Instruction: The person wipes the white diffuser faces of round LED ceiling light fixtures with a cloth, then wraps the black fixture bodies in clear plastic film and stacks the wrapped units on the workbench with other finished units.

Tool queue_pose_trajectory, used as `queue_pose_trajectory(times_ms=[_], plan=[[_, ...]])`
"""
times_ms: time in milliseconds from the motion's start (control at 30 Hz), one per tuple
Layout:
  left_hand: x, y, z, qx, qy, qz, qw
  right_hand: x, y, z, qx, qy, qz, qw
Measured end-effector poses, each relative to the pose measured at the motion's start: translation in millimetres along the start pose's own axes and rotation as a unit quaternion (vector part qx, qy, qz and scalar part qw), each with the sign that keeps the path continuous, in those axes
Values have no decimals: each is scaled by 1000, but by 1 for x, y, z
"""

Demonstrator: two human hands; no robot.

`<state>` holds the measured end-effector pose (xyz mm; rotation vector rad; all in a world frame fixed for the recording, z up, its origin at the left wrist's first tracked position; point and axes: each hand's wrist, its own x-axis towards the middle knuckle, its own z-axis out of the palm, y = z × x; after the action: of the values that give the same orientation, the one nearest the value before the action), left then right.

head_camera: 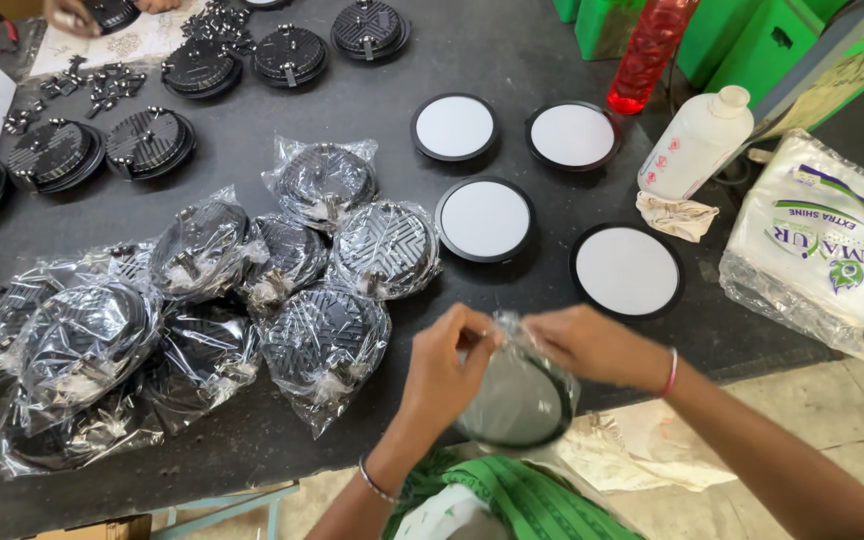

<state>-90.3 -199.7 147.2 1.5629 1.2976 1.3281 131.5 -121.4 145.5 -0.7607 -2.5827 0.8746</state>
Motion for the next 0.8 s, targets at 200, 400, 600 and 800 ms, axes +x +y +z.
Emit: queue_pose_trajectory(times_ms=[200,400,600,800], plan=[[6,26,-14,83,8,70,994,26,1,-10,-49,-21,-40,998],[5,16,-28,160,-59,206,964,30,-2,11,34,-56,-49,997],[2,-14,-32,9,-41,55,998,35,-6,18,37,-71,-11,997],[-9,-11,-46,133,-56,111,983,53,-4,21,54,-47,-34,997]])
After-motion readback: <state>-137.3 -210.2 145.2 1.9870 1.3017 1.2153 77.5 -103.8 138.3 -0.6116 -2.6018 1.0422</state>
